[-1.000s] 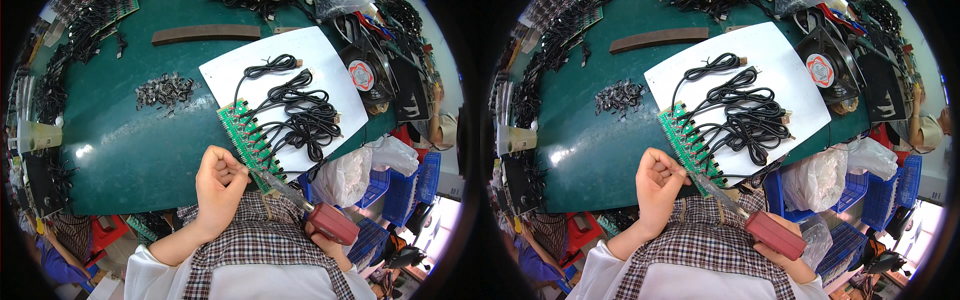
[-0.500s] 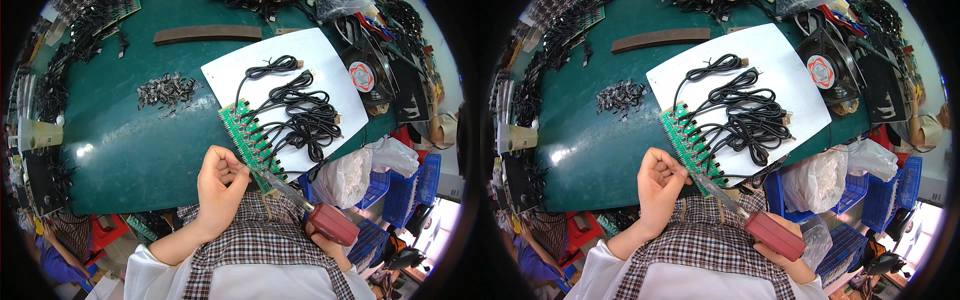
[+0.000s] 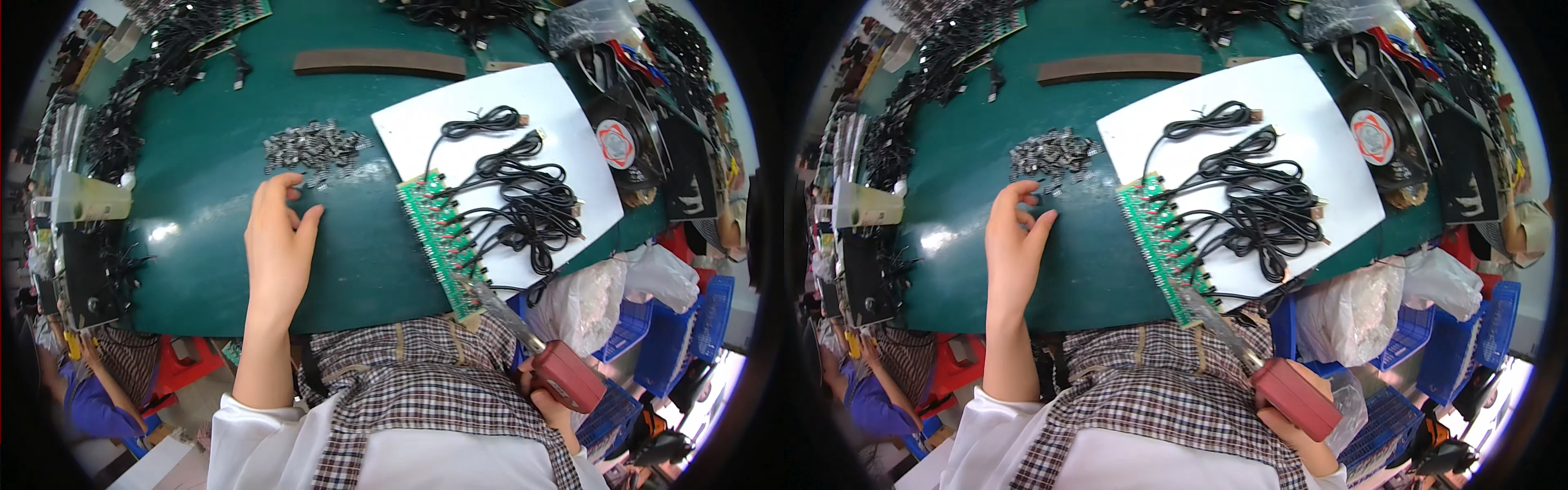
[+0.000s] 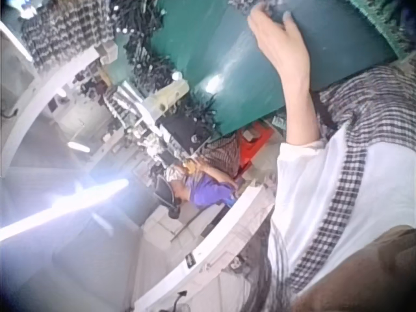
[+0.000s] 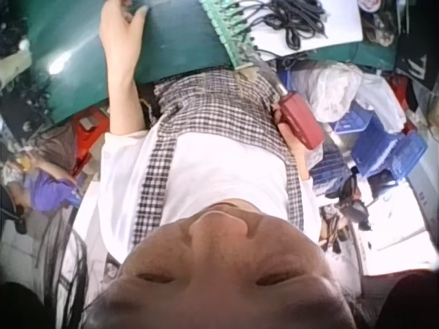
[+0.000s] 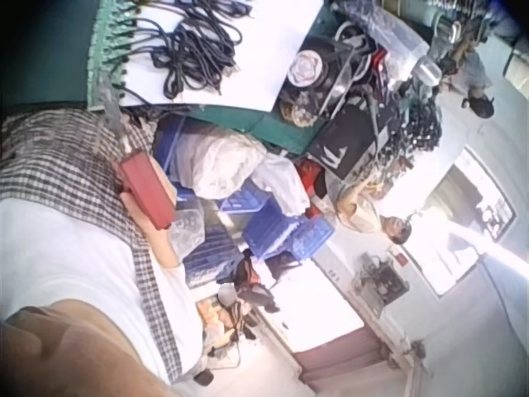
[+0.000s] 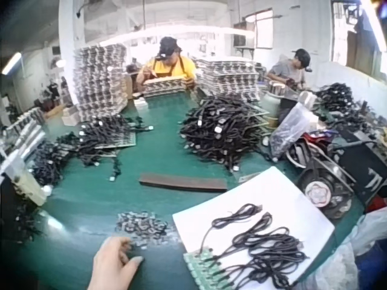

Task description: The person solders electronic components onto a circuit board using a soldering iron, sets the board aside to place a new one on the table, and solders components onto the new board.

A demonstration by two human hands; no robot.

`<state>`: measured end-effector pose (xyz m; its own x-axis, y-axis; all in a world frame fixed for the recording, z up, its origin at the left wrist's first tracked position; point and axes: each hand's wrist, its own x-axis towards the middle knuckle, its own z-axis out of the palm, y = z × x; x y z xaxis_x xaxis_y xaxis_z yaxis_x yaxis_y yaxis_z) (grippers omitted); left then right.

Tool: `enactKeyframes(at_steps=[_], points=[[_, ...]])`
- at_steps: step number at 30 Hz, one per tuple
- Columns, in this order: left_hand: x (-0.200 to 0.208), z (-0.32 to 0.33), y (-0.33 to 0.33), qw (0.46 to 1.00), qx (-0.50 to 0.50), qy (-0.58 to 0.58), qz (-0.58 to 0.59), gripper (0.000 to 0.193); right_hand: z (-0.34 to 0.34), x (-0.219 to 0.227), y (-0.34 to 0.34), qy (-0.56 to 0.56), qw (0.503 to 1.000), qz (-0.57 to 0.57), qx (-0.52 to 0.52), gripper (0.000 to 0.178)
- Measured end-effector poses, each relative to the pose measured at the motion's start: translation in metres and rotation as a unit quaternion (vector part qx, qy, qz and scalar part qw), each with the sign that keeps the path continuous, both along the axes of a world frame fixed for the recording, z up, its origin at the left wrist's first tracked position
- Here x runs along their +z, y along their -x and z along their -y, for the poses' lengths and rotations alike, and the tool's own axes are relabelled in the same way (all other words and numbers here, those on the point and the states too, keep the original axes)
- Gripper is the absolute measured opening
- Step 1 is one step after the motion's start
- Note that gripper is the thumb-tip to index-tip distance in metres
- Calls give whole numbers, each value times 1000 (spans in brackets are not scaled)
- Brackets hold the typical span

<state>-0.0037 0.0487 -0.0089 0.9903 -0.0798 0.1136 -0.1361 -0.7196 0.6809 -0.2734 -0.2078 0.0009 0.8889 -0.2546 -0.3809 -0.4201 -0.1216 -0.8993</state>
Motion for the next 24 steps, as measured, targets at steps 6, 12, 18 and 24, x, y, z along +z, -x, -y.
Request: enactKeyframes(at_steps=[6, 12, 18, 24], points=[[-7, -7, -22, 1000, -8, -14, 8, 19, -12, 7, -15, -38, 996, 42, -69, 52], [2, -13, -25, 998, -37, 13, -43, 10, -11, 9, -12, -70, 996, 14, -61, 52], [9, 5, 28, 948, -22, 289, -131, 6, -10, 3, -8, -40, 996, 46, -62, 50], [13, 44, 84, 822, -55, 450, -345, 11, -6, 8, -2, -33, 998, 25, -37, 49]])
